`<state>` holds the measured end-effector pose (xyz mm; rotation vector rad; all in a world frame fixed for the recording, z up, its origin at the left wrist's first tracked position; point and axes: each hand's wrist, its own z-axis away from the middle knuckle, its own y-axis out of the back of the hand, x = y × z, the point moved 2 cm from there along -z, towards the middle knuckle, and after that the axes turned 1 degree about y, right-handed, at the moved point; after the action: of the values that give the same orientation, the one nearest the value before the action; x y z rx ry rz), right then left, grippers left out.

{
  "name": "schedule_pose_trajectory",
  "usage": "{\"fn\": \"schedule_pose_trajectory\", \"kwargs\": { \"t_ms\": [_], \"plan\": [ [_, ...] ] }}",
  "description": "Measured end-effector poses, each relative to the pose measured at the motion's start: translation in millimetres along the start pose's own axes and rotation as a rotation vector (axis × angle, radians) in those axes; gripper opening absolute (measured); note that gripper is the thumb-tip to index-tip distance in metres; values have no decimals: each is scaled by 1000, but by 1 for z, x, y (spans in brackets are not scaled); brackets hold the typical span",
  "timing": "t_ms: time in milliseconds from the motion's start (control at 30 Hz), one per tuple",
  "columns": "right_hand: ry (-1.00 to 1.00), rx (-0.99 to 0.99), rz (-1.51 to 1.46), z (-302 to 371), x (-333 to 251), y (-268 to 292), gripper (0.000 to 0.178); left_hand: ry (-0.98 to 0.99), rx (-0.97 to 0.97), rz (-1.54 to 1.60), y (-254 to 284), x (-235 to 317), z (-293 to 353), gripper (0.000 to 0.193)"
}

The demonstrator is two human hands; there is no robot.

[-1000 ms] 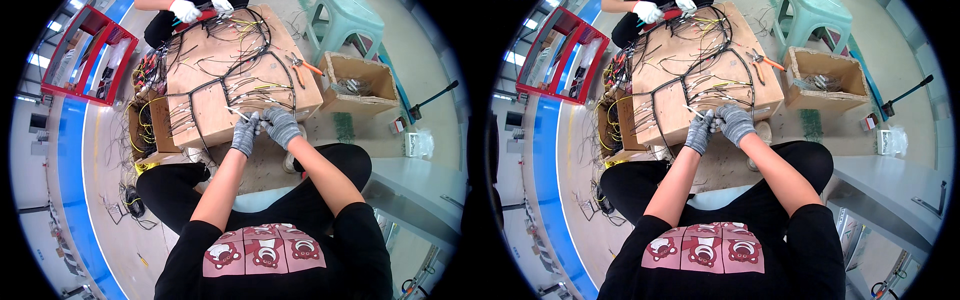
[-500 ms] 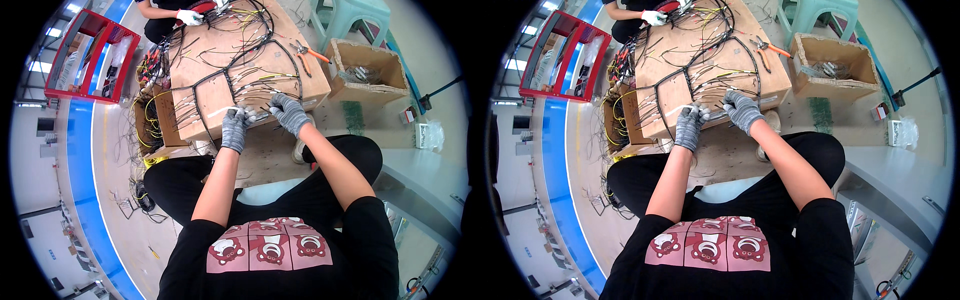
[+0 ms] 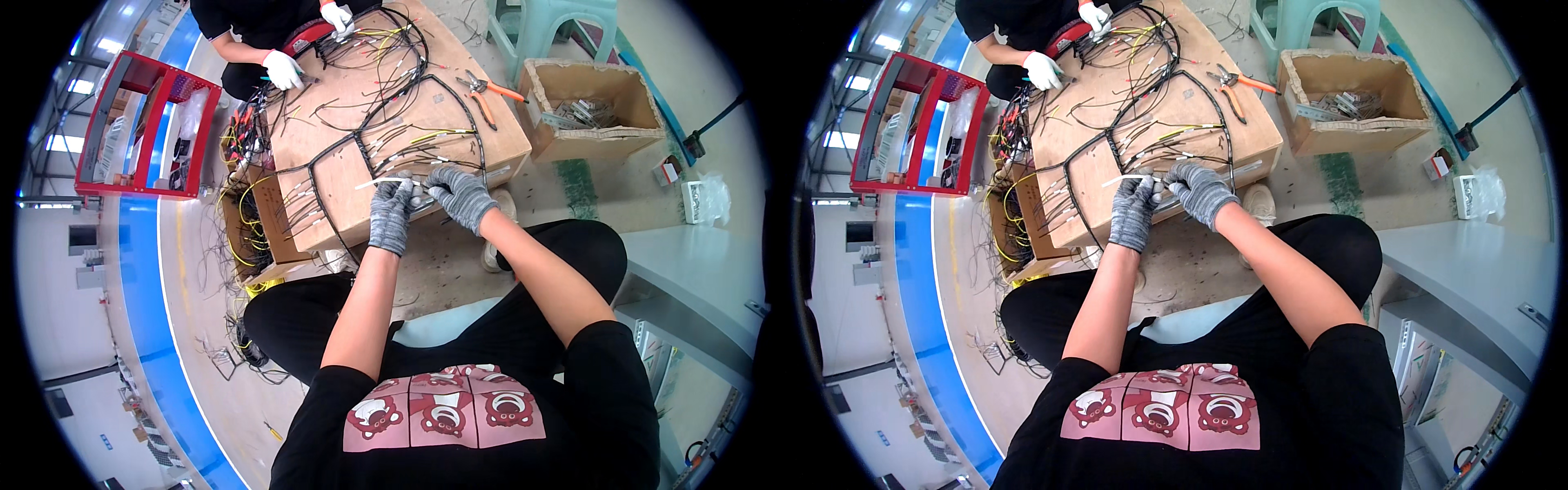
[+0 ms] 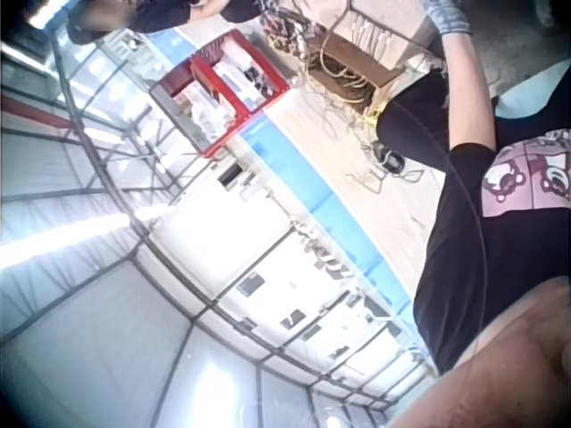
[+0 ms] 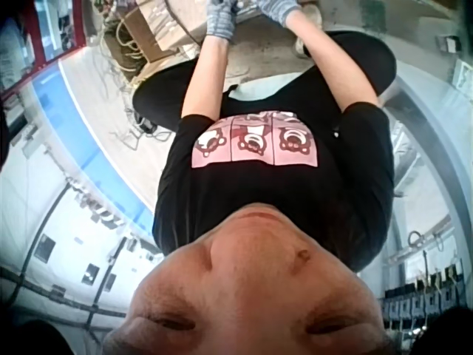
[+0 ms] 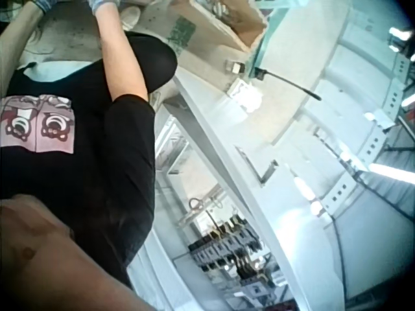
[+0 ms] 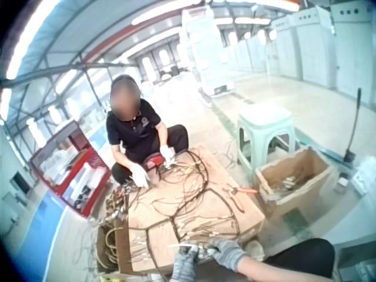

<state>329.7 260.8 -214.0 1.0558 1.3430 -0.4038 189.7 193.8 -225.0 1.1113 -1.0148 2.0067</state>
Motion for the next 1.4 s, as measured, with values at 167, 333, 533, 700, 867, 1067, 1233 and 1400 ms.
{"fn": "schedule_pose_trajectory", "kwargs": {
  "t_ms": [167,333,533,700,867,1067,1233,1400],
  "plan": [
    [-41,-18,-29,-2,0,-2,13,26,3,44,4,-1,-2,15],
    [21,-11,4,-2,-1,0,13,21,34,1,7,-4,-4,14],
    [23,-16,102,0,-3,0,13,-53,45,-157,-3,1,3,13],
    [-62,-26,87,2,2,1,13,-1,36,-296,-3,-3,4,14],
    [-106,-91,28,1,6,1,11,129,0,-315,4,-3,-1,12],
    [-153,-137,-70,-3,-2,2,12,153,-131,-358,11,2,-4,11],
    [-68,-88,29,-4,-1,0,13,144,-60,-280,3,7,-1,11],
    [95,-38,225,-5,0,-7,13,-3,58,-483,6,-5,-7,15]
  ]
}}
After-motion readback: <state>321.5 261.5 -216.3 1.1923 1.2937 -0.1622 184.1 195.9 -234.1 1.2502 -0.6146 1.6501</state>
